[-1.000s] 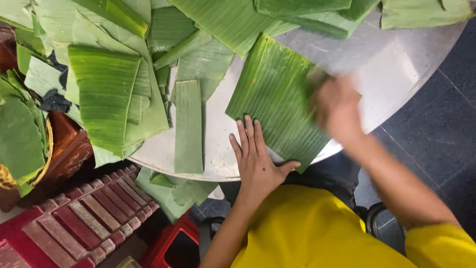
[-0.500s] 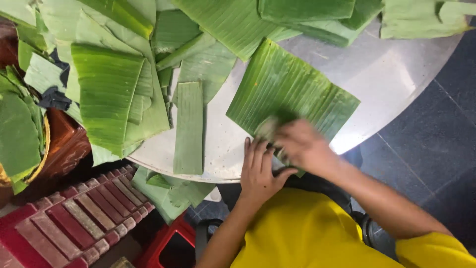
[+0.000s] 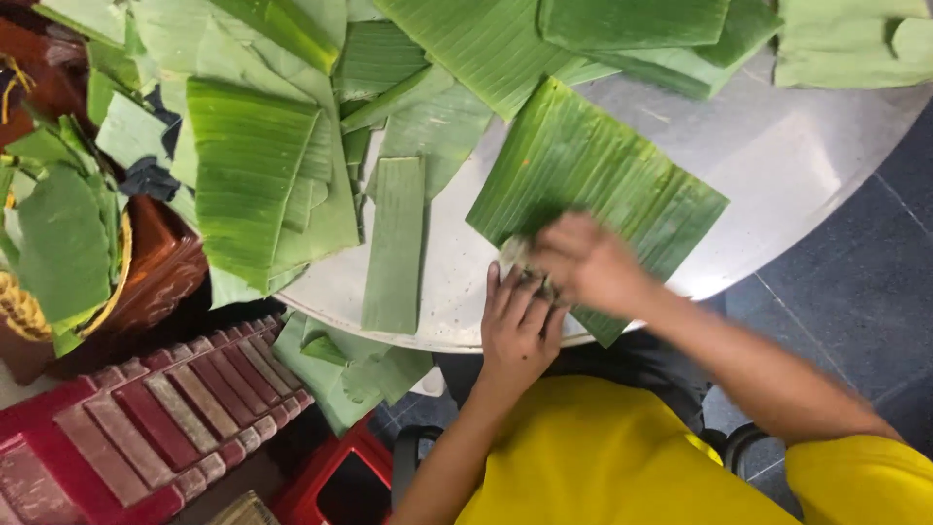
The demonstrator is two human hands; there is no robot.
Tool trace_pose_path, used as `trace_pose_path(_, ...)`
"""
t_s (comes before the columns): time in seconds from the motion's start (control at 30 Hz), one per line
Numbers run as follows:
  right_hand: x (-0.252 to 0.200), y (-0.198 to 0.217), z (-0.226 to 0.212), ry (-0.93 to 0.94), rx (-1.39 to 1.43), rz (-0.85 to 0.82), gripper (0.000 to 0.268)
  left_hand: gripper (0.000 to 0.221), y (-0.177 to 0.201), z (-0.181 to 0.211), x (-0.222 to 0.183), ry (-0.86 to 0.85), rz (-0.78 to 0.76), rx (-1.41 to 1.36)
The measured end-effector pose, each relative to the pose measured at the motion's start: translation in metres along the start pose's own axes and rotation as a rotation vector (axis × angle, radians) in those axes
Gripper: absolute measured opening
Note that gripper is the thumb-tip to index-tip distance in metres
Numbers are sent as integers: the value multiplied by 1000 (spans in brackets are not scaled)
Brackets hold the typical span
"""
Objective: A person is cleaning banana leaves by wiping them with a cloth and stacking them on a production table.
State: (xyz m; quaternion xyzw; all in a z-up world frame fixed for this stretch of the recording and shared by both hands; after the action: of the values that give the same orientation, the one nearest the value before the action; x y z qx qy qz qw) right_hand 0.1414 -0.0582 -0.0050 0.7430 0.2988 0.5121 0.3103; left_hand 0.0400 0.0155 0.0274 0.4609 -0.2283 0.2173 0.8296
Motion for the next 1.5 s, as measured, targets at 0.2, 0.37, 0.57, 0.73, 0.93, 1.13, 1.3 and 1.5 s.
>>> trace_pose_path(0.2,27,54,110,-270,-178,186,33,17,-1,-11,11,-20,-105,-186)
trace_pose_path(0.37,43,-22,12,127,74,17,24,14,5,-24,21,70,-32,-225)
trace_pose_path(0.57,60,-19,145,-155,-67,172,10,15,7,-19,19,24,10,-247)
trace_pose_path(0.73,53,-15,144,-289,-53,207,32,16,9,-20,18,30,44,-242)
trace_pose_path(0.93,58,-11,71,-75,79,91,13,18,12,-19,23,16,20,-253)
trace_pose_path(1.13,43,9,132,-294,-436,160,16,18,11,-18,19,15,46,-237)
trace_pose_path(1.3,30,-18,-2,-215,-84,51,11,10,12,-20,20,76,-5,-215)
trace_pose_path(1.5,-37,-7,48,-300,-136,109,7,60,-8,-4,18,-31,-93,24)
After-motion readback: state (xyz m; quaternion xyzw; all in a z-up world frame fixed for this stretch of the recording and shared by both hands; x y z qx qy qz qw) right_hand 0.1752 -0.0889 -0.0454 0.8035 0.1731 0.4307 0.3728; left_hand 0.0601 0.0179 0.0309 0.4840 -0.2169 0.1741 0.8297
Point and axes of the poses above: each hand's wrist, its own x-axis towards the middle knuckle, its own y-axis out of the back of the hand, z = x × y, the point moved 8 cm from there along x, towards the middle knuckle, and after that the axes turned 1 degree about y, right-handed, at the moved point
